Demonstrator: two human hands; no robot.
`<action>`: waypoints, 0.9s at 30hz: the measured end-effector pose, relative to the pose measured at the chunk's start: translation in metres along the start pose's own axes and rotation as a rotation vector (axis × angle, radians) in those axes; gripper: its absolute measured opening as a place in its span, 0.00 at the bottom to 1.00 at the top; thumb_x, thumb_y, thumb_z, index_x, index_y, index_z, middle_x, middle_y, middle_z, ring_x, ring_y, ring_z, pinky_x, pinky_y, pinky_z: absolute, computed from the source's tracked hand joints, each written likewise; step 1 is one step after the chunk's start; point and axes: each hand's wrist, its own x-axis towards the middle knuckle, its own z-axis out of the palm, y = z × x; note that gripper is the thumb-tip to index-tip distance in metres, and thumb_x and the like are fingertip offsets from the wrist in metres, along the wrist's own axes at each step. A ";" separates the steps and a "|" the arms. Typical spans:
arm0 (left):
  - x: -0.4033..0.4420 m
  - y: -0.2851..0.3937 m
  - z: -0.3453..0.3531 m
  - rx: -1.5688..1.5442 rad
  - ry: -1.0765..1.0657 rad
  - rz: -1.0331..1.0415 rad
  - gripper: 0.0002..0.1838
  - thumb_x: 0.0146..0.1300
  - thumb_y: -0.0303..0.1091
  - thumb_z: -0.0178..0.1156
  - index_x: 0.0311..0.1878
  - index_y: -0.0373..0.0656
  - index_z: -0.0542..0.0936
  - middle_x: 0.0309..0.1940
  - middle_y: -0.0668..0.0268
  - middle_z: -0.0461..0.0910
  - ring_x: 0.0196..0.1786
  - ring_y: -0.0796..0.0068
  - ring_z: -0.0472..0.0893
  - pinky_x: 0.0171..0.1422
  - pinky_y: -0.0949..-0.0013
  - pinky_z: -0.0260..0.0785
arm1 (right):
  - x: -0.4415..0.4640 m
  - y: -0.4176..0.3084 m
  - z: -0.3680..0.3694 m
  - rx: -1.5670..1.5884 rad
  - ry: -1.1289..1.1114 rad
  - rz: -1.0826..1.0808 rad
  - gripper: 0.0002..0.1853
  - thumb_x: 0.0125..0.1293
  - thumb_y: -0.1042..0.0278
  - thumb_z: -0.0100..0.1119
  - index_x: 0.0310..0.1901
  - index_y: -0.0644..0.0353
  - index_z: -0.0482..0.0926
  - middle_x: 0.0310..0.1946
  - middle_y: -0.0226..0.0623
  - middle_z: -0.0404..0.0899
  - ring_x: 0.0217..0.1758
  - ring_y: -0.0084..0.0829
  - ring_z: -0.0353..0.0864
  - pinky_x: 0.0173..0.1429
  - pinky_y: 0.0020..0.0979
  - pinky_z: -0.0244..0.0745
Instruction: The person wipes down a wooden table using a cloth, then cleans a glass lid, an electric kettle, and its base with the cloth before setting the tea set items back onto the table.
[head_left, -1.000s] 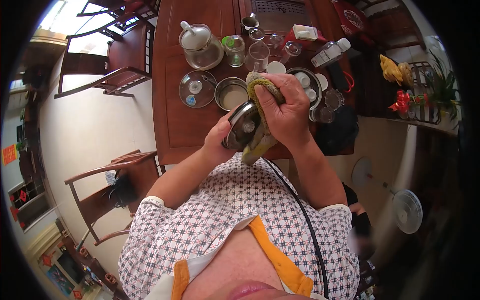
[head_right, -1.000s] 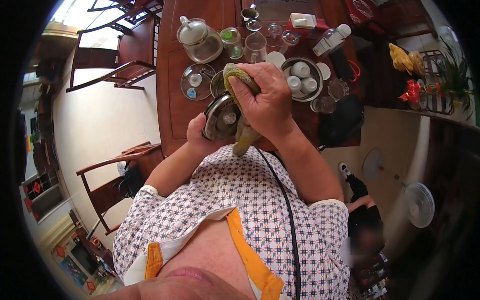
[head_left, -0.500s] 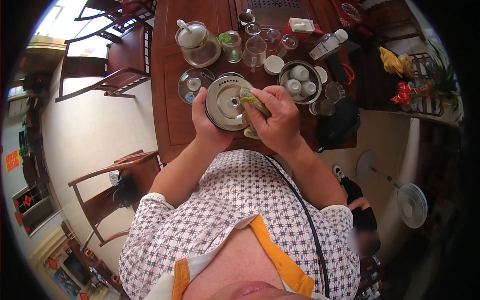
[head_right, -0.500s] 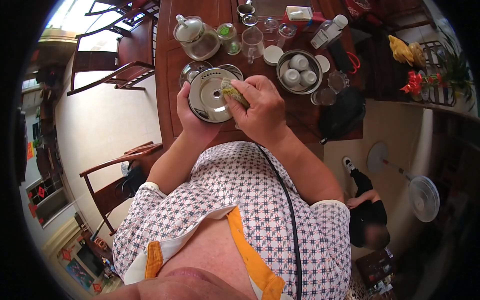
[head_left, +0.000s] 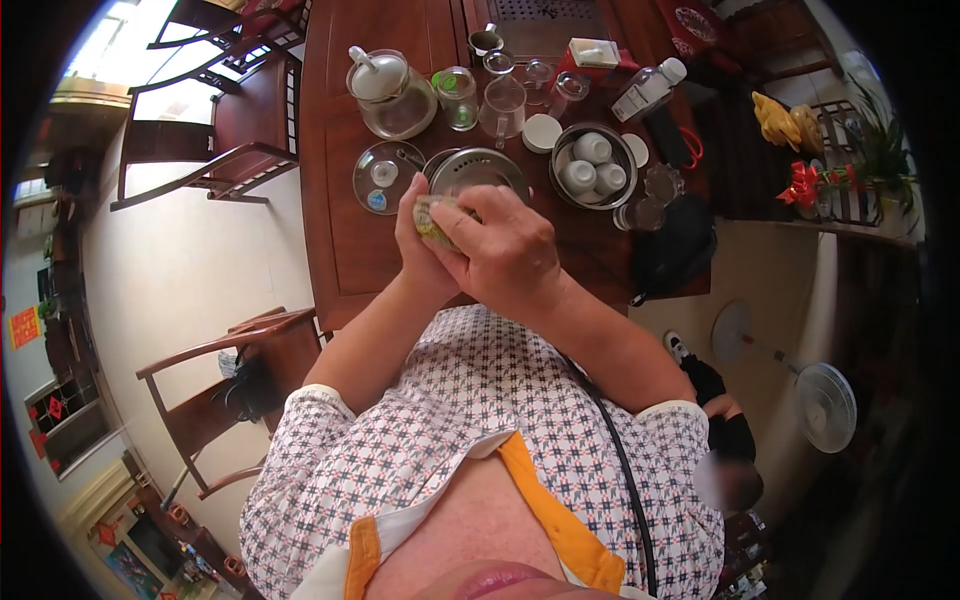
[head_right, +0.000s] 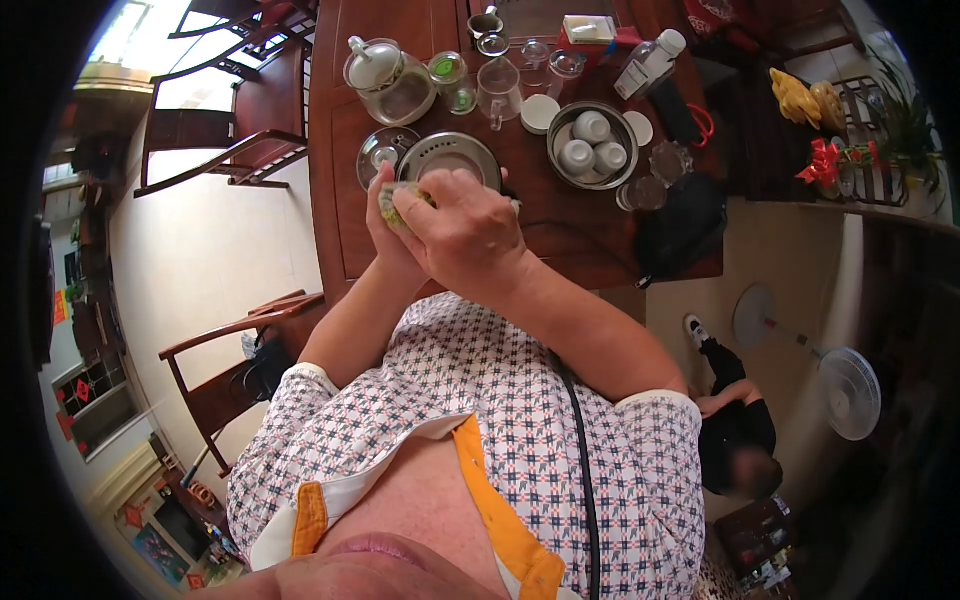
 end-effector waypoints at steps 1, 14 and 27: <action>-0.001 0.002 0.011 0.044 0.047 0.001 0.35 0.73 0.62 0.45 0.62 0.37 0.76 0.56 0.53 0.82 0.58 0.59 0.82 0.67 0.55 0.72 | -0.004 0.001 -0.002 -0.007 -0.013 -0.013 0.17 0.52 0.68 0.76 0.45 0.55 0.86 0.36 0.34 0.80 0.38 0.36 0.84 0.41 0.35 0.82; 0.010 0.008 0.030 0.085 0.121 0.021 0.26 0.74 0.49 0.50 0.63 0.37 0.74 0.59 0.57 0.81 0.61 0.61 0.81 0.69 0.53 0.72 | -0.002 0.032 -0.025 -0.064 0.088 0.220 0.16 0.60 0.67 0.73 0.49 0.60 0.84 0.38 0.38 0.79 0.37 0.41 0.84 0.40 0.38 0.81; 0.017 0.007 0.020 0.119 0.082 -0.030 0.24 0.75 0.48 0.49 0.60 0.38 0.77 0.57 0.56 0.82 0.60 0.60 0.82 0.68 0.57 0.73 | 0.002 0.035 -0.020 -0.049 0.138 0.015 0.20 0.55 0.61 0.75 0.50 0.54 0.87 0.44 0.36 0.79 0.45 0.38 0.82 0.44 0.37 0.80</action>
